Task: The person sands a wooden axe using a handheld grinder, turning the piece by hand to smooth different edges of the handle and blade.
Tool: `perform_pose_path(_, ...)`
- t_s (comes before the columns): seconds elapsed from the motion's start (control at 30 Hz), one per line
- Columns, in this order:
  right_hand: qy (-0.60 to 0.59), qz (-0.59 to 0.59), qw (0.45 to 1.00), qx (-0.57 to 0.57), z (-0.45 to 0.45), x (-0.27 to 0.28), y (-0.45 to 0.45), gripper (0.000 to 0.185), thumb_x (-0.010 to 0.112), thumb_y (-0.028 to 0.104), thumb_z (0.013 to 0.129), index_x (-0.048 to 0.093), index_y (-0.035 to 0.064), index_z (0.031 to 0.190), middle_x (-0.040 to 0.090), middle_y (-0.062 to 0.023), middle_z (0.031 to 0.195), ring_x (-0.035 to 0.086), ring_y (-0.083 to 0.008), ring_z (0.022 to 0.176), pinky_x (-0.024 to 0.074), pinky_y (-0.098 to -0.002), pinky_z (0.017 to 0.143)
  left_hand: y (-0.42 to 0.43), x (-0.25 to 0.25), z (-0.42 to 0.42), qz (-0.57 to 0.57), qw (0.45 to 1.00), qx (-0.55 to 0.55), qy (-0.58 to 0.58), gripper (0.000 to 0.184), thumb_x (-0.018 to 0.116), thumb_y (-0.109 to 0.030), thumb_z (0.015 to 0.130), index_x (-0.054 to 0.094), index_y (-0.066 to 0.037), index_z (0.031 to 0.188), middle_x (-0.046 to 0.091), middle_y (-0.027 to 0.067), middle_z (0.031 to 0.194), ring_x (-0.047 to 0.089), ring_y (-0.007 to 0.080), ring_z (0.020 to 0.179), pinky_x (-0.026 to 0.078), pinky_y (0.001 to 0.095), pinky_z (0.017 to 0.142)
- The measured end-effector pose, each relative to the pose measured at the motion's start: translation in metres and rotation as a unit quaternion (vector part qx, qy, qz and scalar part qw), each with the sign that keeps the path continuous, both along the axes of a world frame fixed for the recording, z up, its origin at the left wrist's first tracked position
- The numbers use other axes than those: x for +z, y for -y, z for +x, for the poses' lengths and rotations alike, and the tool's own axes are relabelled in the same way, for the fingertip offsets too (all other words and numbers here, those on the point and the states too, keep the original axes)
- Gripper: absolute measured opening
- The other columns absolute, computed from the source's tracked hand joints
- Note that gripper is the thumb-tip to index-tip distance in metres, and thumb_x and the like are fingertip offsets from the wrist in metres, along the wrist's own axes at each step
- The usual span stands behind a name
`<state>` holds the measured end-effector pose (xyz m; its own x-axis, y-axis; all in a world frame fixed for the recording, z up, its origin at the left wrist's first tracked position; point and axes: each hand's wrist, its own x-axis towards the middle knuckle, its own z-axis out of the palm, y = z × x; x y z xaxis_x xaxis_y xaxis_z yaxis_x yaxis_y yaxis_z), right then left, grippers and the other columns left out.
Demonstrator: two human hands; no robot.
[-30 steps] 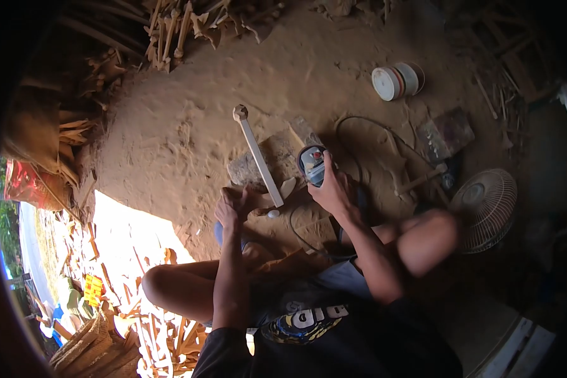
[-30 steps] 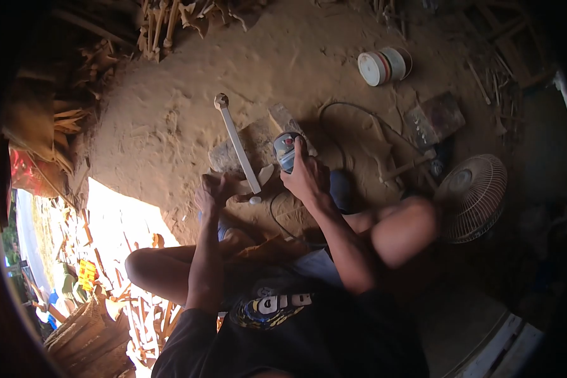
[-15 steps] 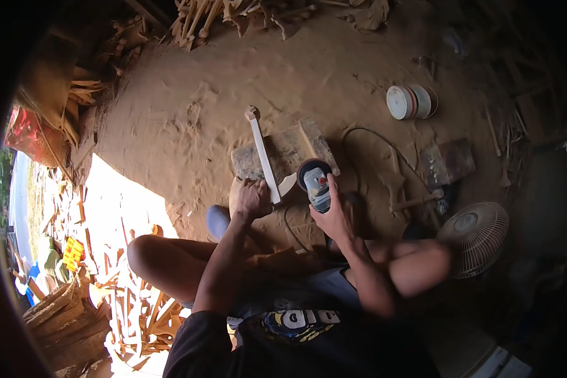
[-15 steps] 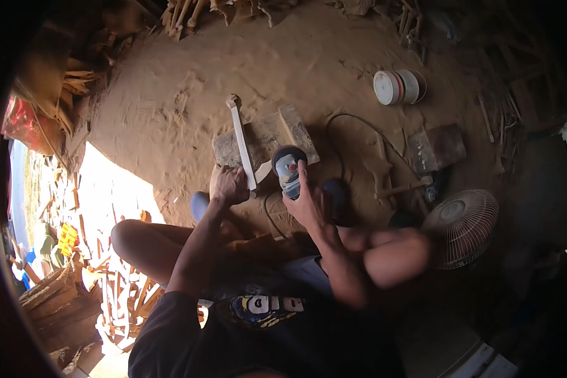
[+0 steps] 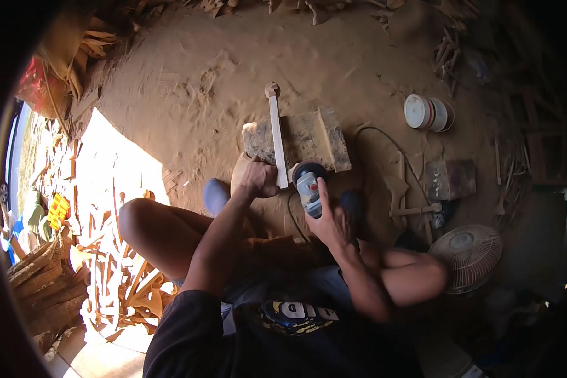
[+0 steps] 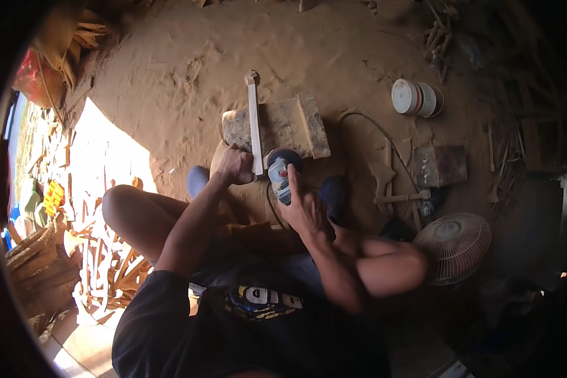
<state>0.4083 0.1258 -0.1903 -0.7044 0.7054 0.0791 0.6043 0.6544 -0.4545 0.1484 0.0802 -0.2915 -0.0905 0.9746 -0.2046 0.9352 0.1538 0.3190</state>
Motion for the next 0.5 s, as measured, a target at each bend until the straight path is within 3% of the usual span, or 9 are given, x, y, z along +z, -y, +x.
perform_pose_path(0.17, -0.011, 0.003, 1.000, 0.007, -0.005, -0.002, 0.001, 0.092, 0.083, 0.021, 0.078, 0.038, 0.0158, 0.158, 0.071, -0.0228, 0.092, 0.069, -0.0440, 0.078, 0.0559, -0.0515, 0.068, -0.001, 0.001, 0.001, -0.018, 1.000, -0.008, -0.003, 0.021, 0.067, -0.030, 0.062, 0.072, -0.011, 0.070, 0.072, 0.0159, 0.072, 0.071, 0.0332, 0.075, 0.044, 0.0405, 0.090)
perform_pose_path(0.27, 0.024, -0.004, 1.000, 0.008, -0.006, 0.000, 0.003, 0.095, 0.084, 0.028, 0.078, 0.036, 0.0206, 0.160, 0.072, -0.0177, 0.120, 0.072, -0.0413, 0.085, 0.0581, -0.0525, 0.070, -0.002, 0.000, 0.000, -0.023, 1.000, -0.003, 0.005, 0.021, 0.067, -0.031, 0.061, 0.072, -0.012, 0.069, 0.071, 0.0159, 0.071, 0.070, 0.0335, 0.074, 0.044, 0.0405, 0.089)
perform_pose_path(0.5, 0.057, -0.001, 0.998, 0.003, -0.007, -0.005, 0.005, 0.099, 0.085, 0.030, 0.077, 0.033, 0.0216, 0.161, 0.071, -0.0179, 0.122, 0.071, -0.0409, 0.087, 0.0582, -0.0522, 0.071, -0.001, -0.012, -0.004, 0.004, 1.000, -0.002, 0.025, 0.021, 0.067, -0.029, 0.060, 0.071, -0.011, 0.069, 0.070, 0.0159, 0.069, 0.069, 0.0350, 0.073, 0.044, 0.0414, 0.090)
